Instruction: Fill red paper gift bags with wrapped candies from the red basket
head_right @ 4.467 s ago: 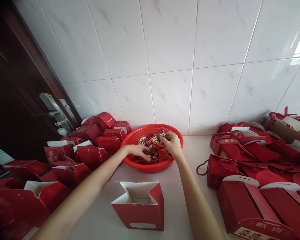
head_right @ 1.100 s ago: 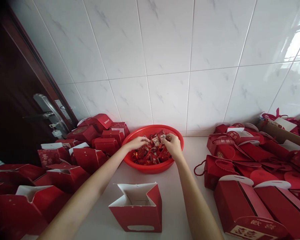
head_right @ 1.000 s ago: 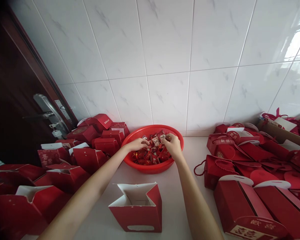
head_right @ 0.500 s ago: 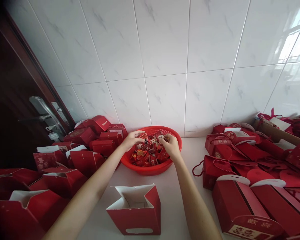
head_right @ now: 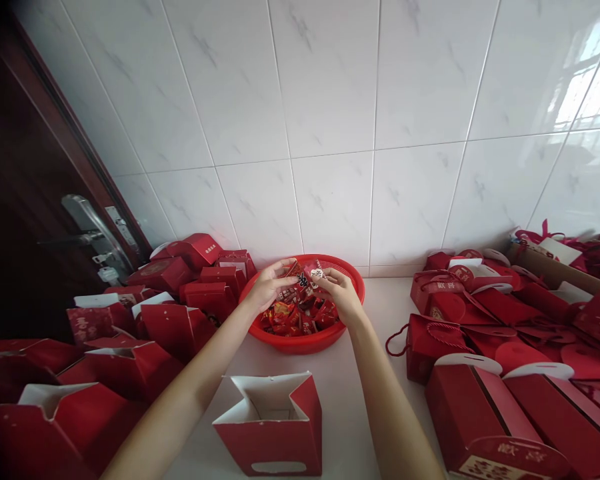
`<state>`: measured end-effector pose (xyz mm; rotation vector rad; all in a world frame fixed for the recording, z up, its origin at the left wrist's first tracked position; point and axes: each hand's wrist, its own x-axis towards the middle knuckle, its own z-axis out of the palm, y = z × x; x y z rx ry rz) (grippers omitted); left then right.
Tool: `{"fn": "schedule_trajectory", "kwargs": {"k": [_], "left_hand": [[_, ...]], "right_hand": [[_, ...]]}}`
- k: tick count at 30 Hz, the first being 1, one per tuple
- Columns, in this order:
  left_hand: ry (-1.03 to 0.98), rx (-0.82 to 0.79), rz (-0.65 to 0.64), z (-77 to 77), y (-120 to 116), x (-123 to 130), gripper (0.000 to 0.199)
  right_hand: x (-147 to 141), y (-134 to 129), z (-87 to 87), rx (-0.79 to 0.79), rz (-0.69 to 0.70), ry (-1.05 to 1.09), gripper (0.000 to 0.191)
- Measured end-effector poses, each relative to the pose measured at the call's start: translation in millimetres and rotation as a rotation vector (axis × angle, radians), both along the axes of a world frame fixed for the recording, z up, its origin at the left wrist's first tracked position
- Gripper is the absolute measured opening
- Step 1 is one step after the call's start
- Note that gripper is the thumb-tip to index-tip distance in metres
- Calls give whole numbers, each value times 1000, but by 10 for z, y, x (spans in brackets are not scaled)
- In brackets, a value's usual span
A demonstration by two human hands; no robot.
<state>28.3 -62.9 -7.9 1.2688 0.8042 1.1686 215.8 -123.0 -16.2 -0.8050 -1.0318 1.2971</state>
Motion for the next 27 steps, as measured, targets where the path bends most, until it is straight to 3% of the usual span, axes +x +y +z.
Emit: {"fn": "schedule_trajectory", "kwargs": {"k": [3, 10, 21, 27], "left_hand": [[-1, 29, -14, -8, -35, 48, 48], [134, 131, -155, -15, -70, 46, 43], [256, 218, -33, -62, -62, 32, 48], [318, 279, -83, -59, -60, 33, 52]], "right_hand": [[1, -8, 2, -17, 42, -17, 37], [-12, 20, -12, -22, -45, -62, 40], [-7, 6, -17, 1, 3, -83, 39], [-5, -7, -22, 46, -24, -150, 38]]}}
